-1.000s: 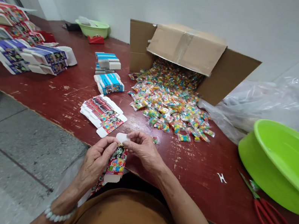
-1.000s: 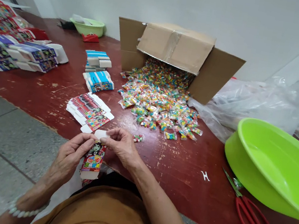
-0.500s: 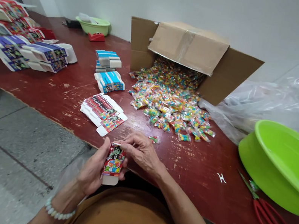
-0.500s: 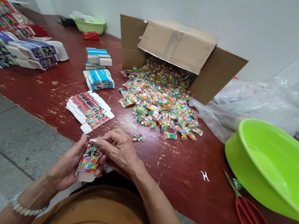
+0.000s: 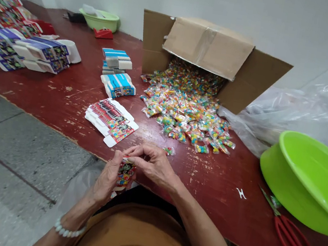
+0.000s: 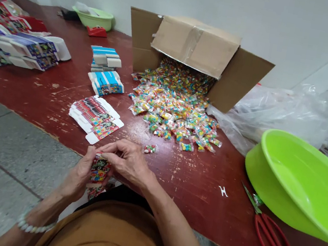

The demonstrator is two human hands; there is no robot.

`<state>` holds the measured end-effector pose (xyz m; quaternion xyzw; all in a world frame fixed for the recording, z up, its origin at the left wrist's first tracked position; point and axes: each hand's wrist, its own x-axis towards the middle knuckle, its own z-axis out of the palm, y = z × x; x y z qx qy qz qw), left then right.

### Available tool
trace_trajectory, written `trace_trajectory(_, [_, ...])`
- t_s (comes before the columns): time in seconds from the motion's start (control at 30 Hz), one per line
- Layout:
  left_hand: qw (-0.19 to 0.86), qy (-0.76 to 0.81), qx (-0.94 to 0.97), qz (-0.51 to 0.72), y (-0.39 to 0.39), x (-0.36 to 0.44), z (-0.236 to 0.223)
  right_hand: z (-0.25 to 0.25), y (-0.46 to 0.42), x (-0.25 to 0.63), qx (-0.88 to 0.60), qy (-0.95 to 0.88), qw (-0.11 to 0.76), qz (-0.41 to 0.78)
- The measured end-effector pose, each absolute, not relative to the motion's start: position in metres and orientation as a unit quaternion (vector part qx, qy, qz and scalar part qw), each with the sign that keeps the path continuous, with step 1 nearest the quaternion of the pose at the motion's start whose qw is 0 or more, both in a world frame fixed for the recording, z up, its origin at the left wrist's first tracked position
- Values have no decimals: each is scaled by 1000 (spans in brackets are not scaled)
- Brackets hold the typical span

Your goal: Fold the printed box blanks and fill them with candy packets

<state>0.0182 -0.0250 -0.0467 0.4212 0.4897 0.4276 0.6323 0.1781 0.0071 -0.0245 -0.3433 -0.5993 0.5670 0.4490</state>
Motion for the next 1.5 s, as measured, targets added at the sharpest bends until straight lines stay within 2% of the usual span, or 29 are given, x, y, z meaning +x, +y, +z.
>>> trace_trajectory(0.17, [695,484,335,413,-24,22,-51,-26,-1,184,-323,-711,408,473])
trace_trajectory(0.37, [761,431,251,415,-41,31,-52,-45,-2,192,-404,-763,352,361])
trace_trajectory(0.5, [812,405,224,356,-58,20,-56,-54,9,223,-477,-747,352,302])
trace_trajectory(0.6, [811,437,226,316,-62,-1,-61,-59,18,247,-608,-725,274,171])
trace_trajectory(0.67, [781,464,280,312,-58,-20,-65,-63,22,257,-655,-713,209,140])
trace_trajectory(0.73, [746,476,376,275,-51,-41,-68,-65,24,262,-655,-719,179,148])
trace_trajectory(0.8, [736,471,455,173,-43,-61,-69,-66,23,262,-637,-731,181,167])
trace_trajectory(0.87, [730,458,501,77,-39,-73,-68,-65,21,258,-621,-730,206,198])
trace_trajectory(0.93, [730,443,518,50,-38,-76,-64,-62,15,251,-595,-715,253,267])
trace_trajectory(1.03, [750,440,480,118,-41,-64,-58,-51,1,233,-517,-674,334,409])
trace_trajectory(1.1, [755,449,444,180,-44,-52,-55,-41,-9,218,-455,-671,357,464])
trace_trajectory(1.2, [734,453,443,243,-46,-33,-51,-31,-17,198,-405,-718,353,443])
trace_trajectory(1.33, [697,458,479,275,-47,-15,-47,-27,-15,186,-415,-745,338,398])
trace_trajectory(1.43, [681,463,478,304,-46,-7,-43,-24,-12,186,-423,-737,321,418])
trace_trajectory(1.5, [687,460,458,326,-45,-3,-40,-23,-11,187,-431,-707,339,446])
